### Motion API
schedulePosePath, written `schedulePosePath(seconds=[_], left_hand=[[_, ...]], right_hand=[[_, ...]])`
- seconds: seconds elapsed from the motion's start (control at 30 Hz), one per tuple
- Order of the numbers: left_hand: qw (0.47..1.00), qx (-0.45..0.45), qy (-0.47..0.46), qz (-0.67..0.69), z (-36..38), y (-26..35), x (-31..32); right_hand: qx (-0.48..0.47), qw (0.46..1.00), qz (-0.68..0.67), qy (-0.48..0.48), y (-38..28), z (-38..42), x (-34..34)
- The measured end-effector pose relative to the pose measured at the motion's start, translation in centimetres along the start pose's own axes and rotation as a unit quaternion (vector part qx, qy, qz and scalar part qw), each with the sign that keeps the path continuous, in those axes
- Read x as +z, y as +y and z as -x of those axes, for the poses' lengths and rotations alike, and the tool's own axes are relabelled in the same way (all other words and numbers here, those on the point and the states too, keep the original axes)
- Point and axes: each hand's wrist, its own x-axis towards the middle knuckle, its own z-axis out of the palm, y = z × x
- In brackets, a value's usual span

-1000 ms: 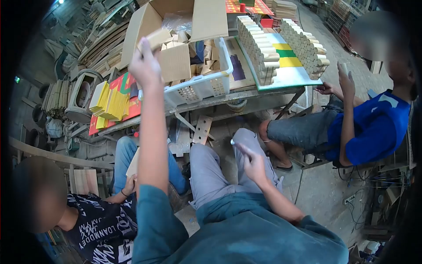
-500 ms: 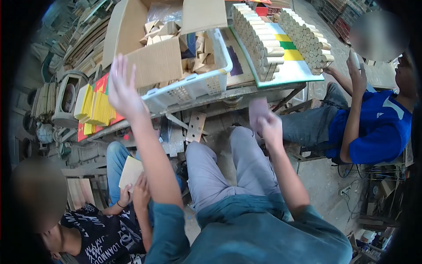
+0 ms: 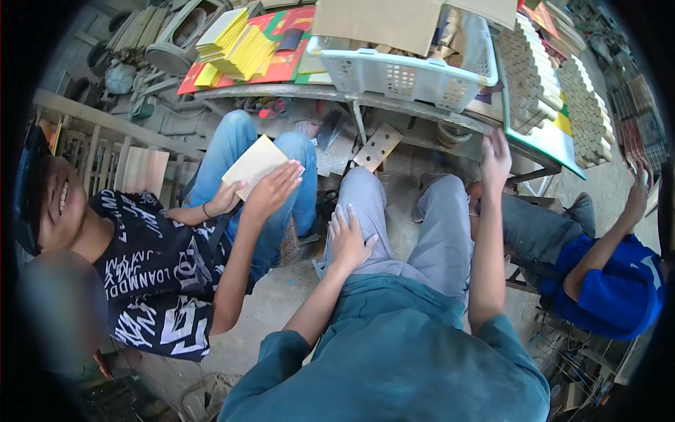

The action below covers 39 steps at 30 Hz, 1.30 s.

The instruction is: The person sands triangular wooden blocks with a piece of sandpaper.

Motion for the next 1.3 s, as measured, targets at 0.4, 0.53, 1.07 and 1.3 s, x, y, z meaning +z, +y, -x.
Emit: schedulePosePath(seconds=[0.4, 0.53, 1.07, 1.3], left_hand=[[0.458, -0.400, 0.276, 0.744, -37.3, -14.5, 10.3], [0.497, -0.483, 0.320, 0.646, -43.3, -16.0, 7.9], [0.598, -0.479, 0.295, 0.571, -46.4, -25.1, 1.4], [0.667, -0.494, 0.362, 0.424, -37.6, -20.4, -5.9]], right_hand=[[0.041, 0.893, 0.444, -0.070, 0.9, 15.0, -2.8], [0.084, 0.898, 0.428, -0.065, 1.5, 14.1, -3.2], [0.145, 0.854, 0.499, -0.029, 1.2, 13.7, 0.1], [0.123, 0.857, 0.500, -0.039, 1.3, 16.1, -1.7]])
